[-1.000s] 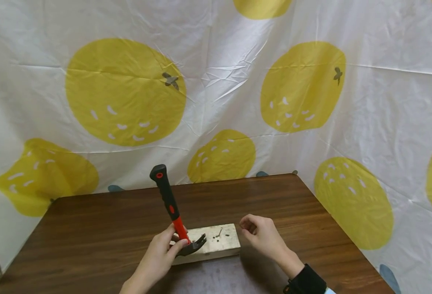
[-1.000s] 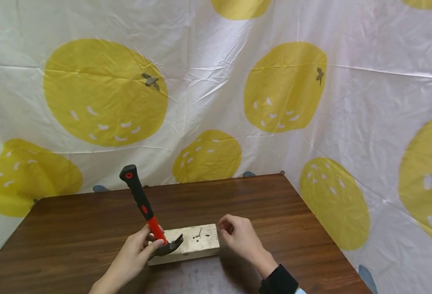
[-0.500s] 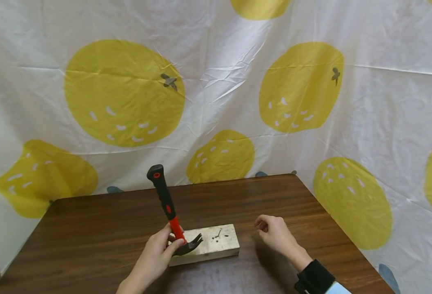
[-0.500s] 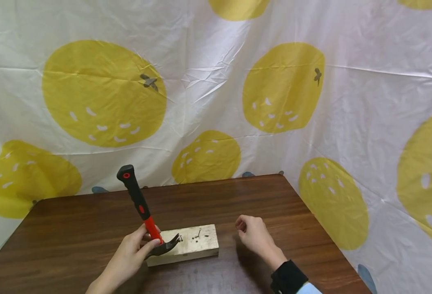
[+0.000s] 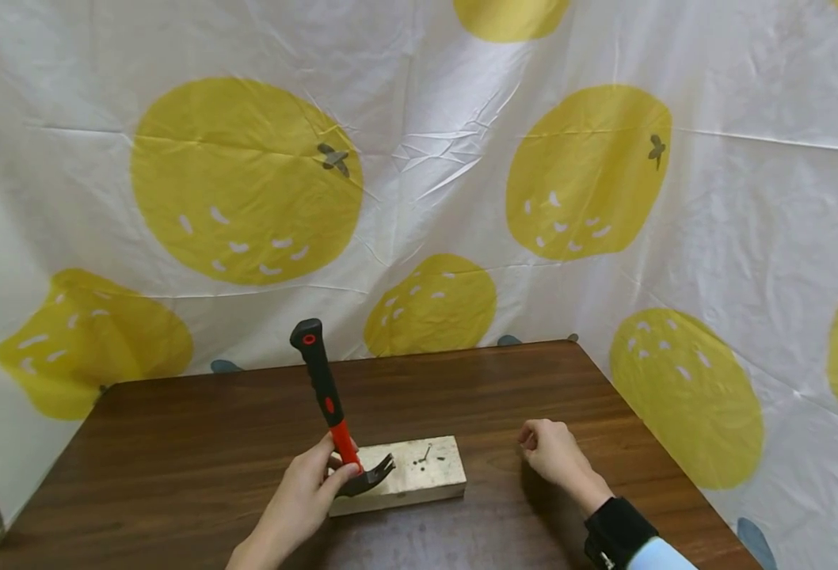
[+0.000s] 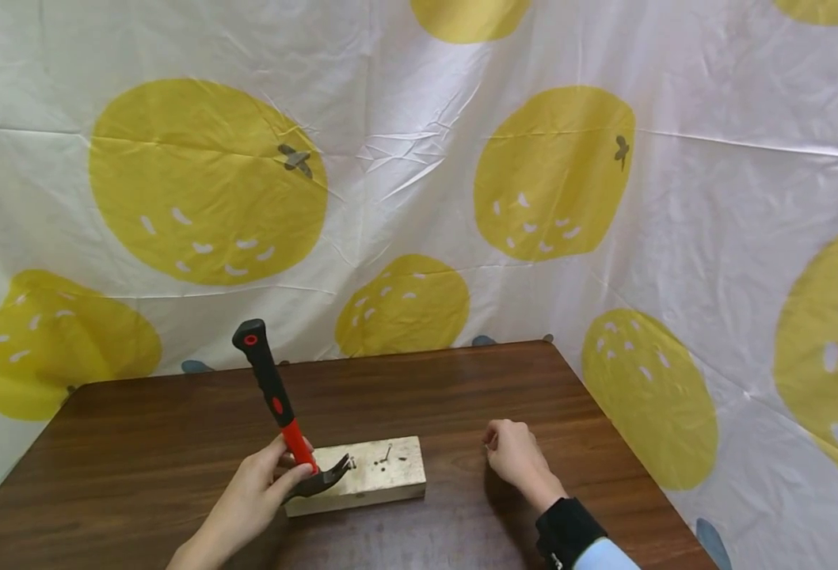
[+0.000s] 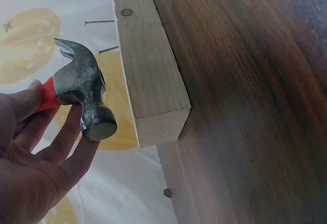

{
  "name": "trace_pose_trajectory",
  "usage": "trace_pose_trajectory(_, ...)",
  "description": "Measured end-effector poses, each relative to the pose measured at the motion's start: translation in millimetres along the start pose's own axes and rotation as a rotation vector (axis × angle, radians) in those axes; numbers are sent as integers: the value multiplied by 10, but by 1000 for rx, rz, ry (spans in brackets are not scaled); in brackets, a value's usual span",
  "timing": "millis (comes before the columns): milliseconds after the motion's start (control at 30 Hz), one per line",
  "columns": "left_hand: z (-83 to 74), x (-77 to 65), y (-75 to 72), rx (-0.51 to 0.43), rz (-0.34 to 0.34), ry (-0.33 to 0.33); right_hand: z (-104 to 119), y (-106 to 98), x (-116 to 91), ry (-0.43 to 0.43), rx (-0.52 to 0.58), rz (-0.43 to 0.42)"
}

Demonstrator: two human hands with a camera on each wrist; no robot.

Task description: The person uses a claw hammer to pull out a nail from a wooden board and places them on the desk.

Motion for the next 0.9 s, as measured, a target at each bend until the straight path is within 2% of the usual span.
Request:
trace_pose_trajectory(300, -3, 1, -5, -2, -13, 14, -172, -26, -22, 59, -76, 28)
trace_pose_trajectory(900, 67, 39, 14, 15, 10, -73, -208, 13, -14, 79, -83, 78)
Point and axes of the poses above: each hand's wrist, its own x-axis towards the middle knuckle, its own y-axis out of the palm, z = x × y, the point moved 8 cm from there along x, towards the middle knuckle, and after that the axes turned 8 degrees about -y, right-handed, at the moved point
